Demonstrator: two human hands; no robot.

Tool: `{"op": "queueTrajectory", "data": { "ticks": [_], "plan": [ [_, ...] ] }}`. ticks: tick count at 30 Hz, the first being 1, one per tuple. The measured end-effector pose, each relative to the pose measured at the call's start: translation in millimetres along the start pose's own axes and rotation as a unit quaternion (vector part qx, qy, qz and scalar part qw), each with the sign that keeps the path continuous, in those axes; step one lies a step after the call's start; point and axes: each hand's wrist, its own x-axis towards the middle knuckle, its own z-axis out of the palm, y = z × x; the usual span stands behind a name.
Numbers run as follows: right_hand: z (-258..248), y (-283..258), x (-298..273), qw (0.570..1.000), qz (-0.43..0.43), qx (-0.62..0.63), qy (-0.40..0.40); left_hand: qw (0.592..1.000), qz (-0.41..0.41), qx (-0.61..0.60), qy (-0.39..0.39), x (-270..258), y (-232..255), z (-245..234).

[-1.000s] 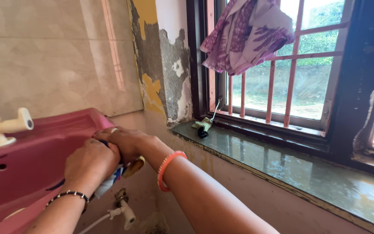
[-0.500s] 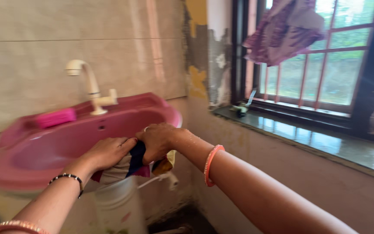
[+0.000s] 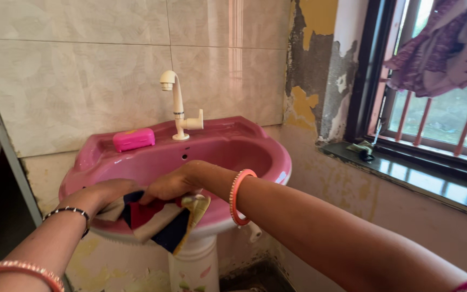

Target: The person washes a multi-colored cloth in a pink sink, then uses the damp cloth to wipe the tiled wall above the sink and the sink basin itself. The person repeatedly wrings out the cloth and continues wiping the wall and sink surfaces.

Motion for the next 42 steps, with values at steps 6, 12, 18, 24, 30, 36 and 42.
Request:
{"op": "queueTrajectory", "data": {
  "ticks": [6,12,18,24,30,36,42],
  "plan": [
    [-10,-3,80,0.965,0.095,-0.224,0.095,0.976,0.126,0.168,0.061,47,-20,-8],
    [-26,0,133,0.919,0.210,-0.318,0.104,0.989,0.036,0.146,0.015,78,-28,-15],
    [-67,21,141,0.903,0.225,-0.342,0.129,0.987,-0.027,0.074,-0.141,135,-38,-12],
    [-92,30,87,0.903,0.233,-0.322,0.165,0.981,0.124,0.104,-0.110,176,9,-18],
    [-95,57,106,0.902,0.209,-0.332,0.180,0.968,0.149,0.193,0.063,167,20,-11],
    [-67,62,192,0.866,0.007,-0.430,0.254,0.978,0.156,0.091,0.106,155,18,-12],
    [-79,45,196,0.869,-0.266,-0.394,0.140,0.978,0.140,-0.126,0.089,158,12,-13]
  ]
}}
